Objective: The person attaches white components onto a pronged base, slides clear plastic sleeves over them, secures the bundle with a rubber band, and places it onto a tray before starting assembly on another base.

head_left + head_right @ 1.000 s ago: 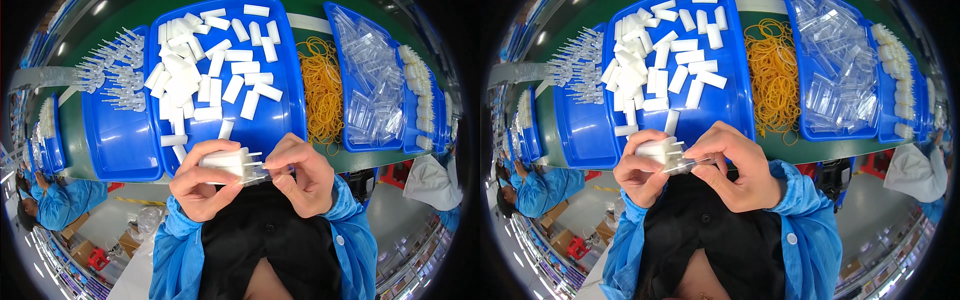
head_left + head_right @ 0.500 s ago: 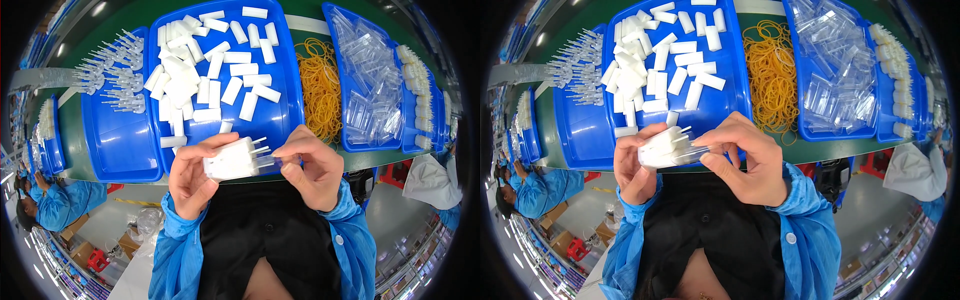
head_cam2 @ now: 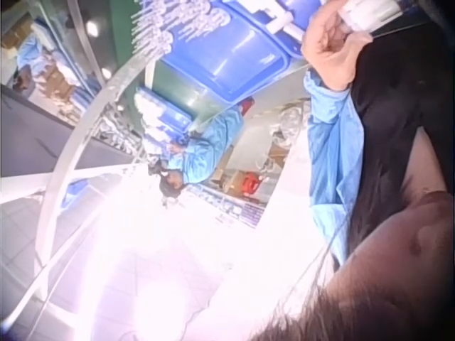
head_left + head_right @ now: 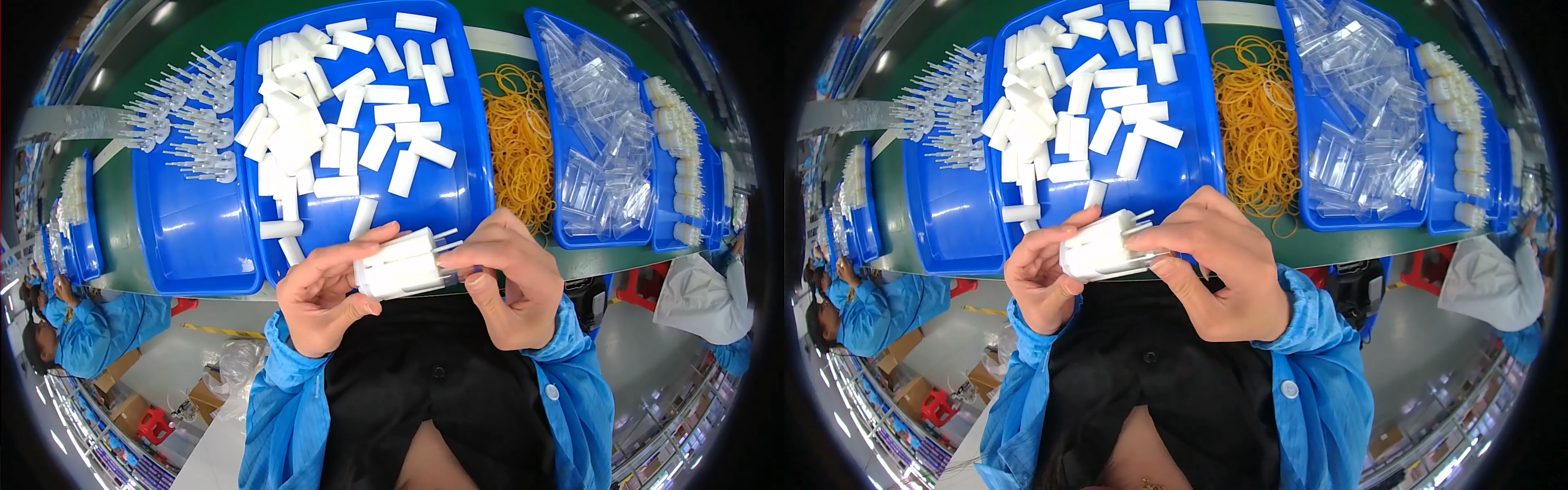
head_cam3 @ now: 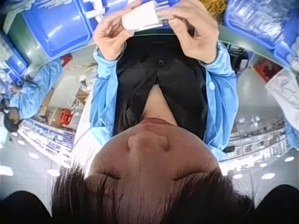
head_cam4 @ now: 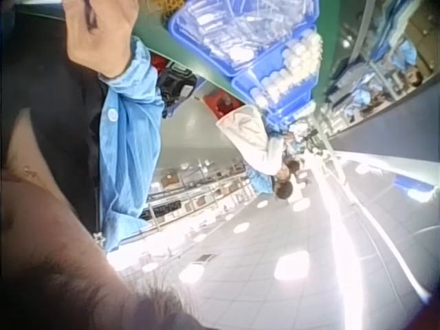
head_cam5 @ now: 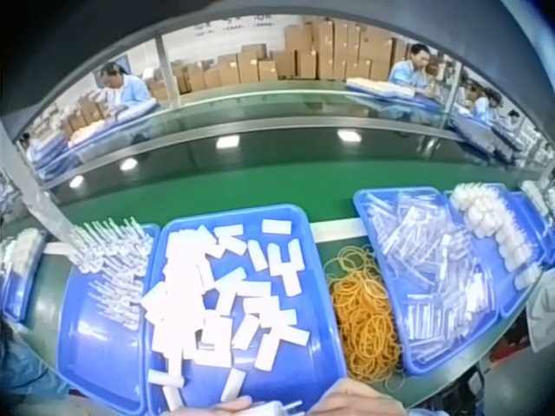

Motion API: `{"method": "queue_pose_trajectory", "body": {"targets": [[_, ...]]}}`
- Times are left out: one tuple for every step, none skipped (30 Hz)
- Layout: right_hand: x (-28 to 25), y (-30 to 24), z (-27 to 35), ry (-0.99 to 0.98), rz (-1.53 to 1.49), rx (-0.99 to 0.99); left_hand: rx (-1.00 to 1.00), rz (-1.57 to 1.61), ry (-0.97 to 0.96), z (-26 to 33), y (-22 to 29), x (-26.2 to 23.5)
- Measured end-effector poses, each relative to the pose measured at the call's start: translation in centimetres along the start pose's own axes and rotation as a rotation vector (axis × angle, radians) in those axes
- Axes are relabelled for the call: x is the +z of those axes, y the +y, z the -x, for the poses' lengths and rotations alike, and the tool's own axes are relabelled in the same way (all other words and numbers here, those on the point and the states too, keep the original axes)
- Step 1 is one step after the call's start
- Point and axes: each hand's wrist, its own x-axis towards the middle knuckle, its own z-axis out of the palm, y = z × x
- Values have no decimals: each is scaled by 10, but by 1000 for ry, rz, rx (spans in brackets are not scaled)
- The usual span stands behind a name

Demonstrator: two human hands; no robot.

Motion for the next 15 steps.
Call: {"method": "queue_pose_trajectory", "body": {"targets": [[0,1,-1,7,14,-40,-16,21,63,-1,1,3],[-1,0,-1,6,15,-41,-32,42,125,-1,1,5],[-3,0,0,1,-2,-5,-31,42,126,-1,1,4],[-4,0,1,-5,-19,31,-39,29,130,0,0,1],[-3,1,5,-6,-19,31,-46,15,135,0,-1,-1],[-2,4,10,30,-142,127,-46,17,135,0,-1,-2],[-1,5,14,67,-265,224,-65,-17,124,0,0,-2],[-1,6,13,66,-263,223,-83,-51,114,0,0,-2],[-1,7,13,79,-357,246,-82,-51,115,0,-1,-3],[-1,8,12,92,-451,269,-79,-2,87,0,-3,-3],[-2,9,11,90,-450,268,-74,47,58,0,-4,-4],[-4,11,11,75,-470,263,-74,49,60,-1,-5,-4],[-6,12,10,60,-490,259,-65,75,56,-1,-5,-4],[-6,12,10,58,-489,260,-56,100,53,-1,-6,-3],[-6,12,9,64,-502,265,-55,102,54,-1,-6,-4]]}}
